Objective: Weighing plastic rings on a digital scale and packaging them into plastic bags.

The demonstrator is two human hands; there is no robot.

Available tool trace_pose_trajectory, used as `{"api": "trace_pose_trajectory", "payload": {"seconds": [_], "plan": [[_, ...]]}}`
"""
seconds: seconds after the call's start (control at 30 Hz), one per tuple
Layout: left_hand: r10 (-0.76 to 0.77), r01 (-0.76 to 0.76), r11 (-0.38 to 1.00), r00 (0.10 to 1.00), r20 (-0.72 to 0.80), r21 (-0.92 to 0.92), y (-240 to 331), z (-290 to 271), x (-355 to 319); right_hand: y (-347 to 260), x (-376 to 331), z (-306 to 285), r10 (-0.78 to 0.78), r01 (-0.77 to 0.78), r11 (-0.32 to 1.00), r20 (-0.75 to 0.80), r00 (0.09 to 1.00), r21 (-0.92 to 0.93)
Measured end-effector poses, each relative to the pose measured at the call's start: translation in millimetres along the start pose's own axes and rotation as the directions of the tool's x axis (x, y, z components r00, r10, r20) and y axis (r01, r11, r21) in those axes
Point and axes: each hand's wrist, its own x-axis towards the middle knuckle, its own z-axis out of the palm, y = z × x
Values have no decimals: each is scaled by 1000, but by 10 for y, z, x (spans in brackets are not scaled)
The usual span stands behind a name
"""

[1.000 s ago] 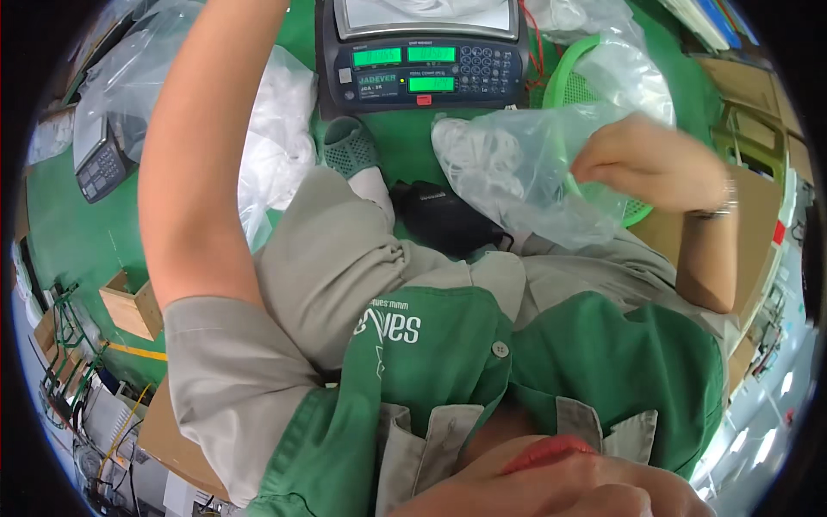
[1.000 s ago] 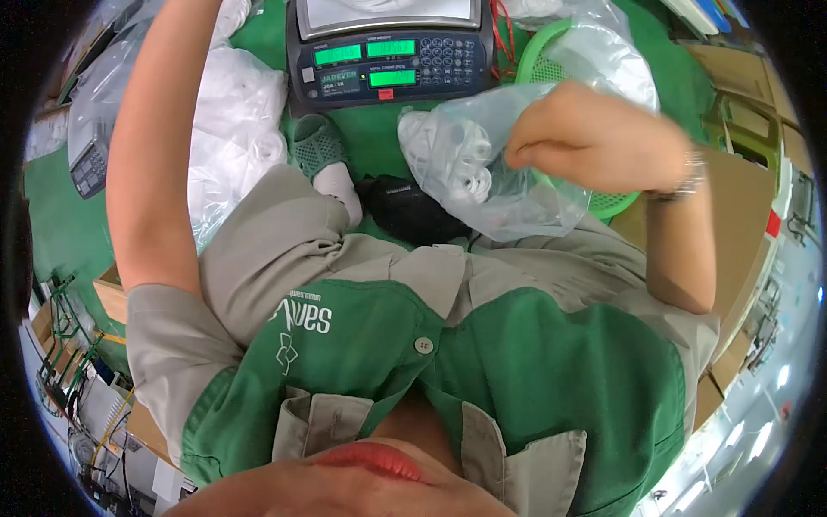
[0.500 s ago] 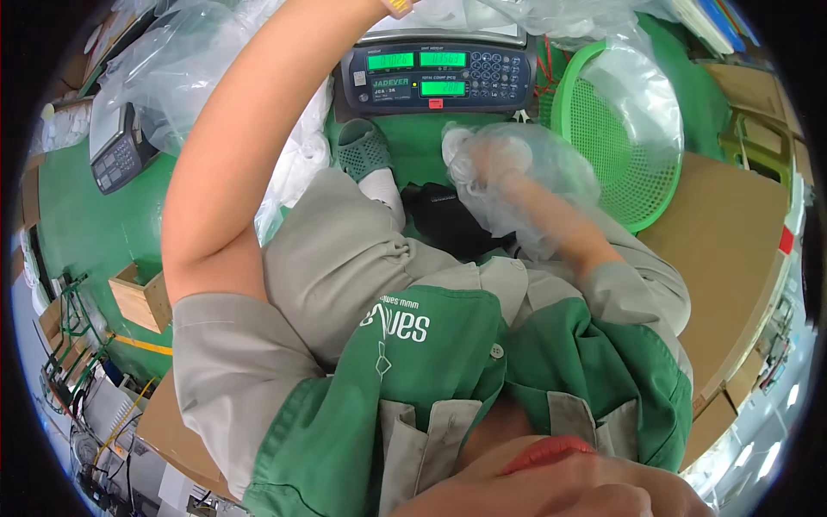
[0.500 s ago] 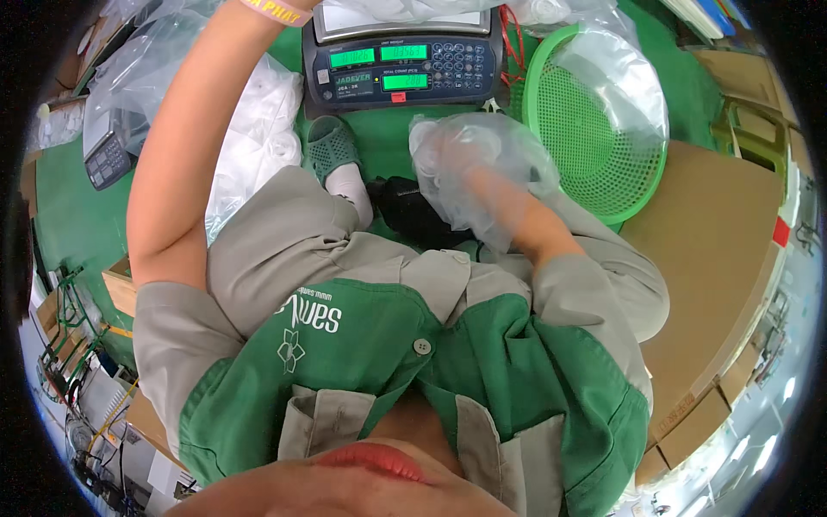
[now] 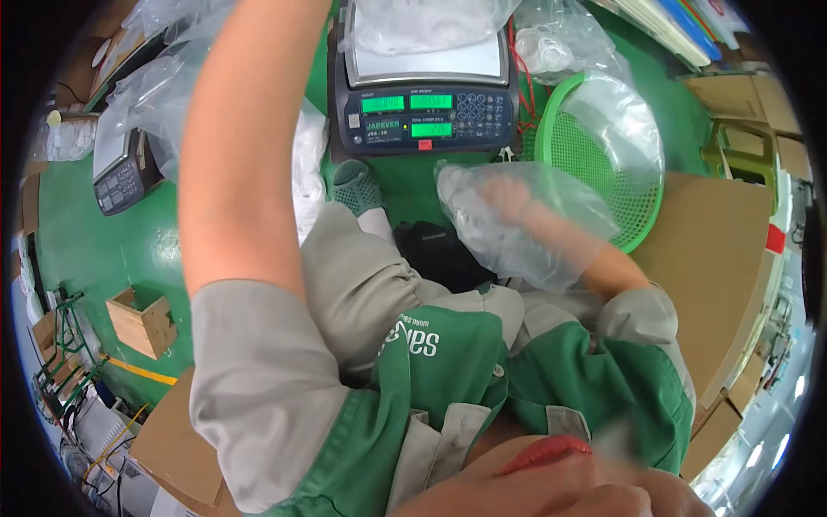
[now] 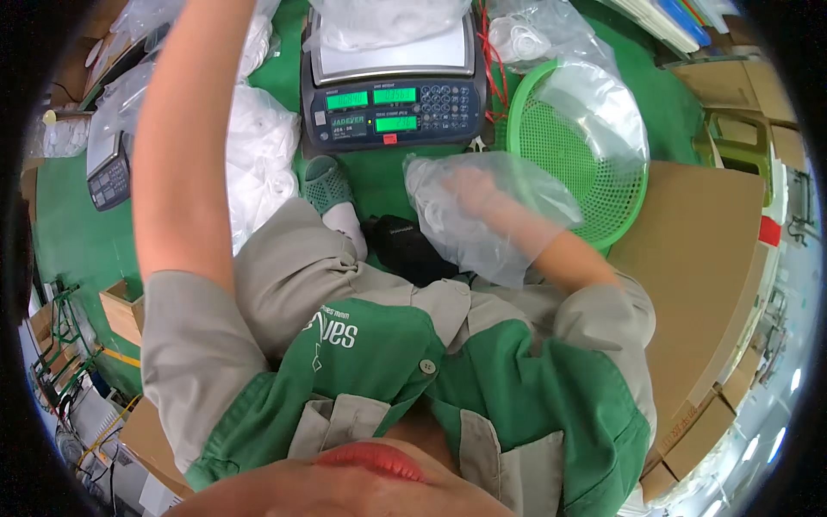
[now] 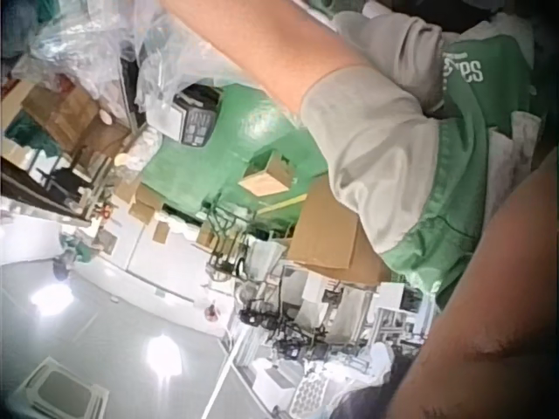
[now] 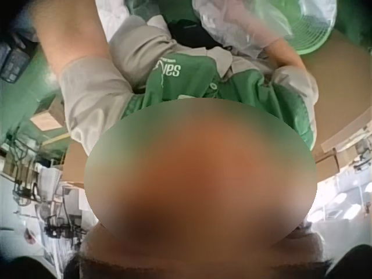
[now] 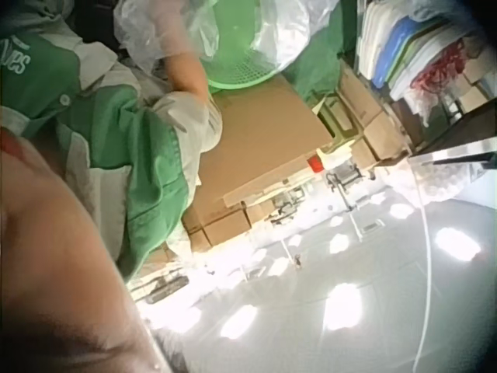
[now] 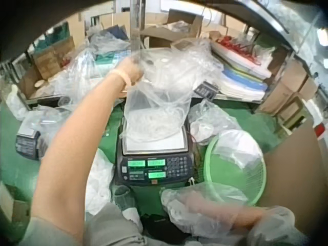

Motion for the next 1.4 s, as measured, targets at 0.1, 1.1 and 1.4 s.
{"api": "trace_pose_trajectory", "payload": {"seconds": [0.1,1.1,1.4], "plan": [[-323,365,844,931,169,-392,-106,67,-139,-93,7,567,-123,105,989,-183,975,-103],[214,-214,977,977,-3,14,7,-114,-644,329,-1499,-2249,315,45,-280,48,948,959],[8,76,948,965,263,-310,512,-343,-886,447,191,-3532,255,533,-240,-477,841,811]]}}
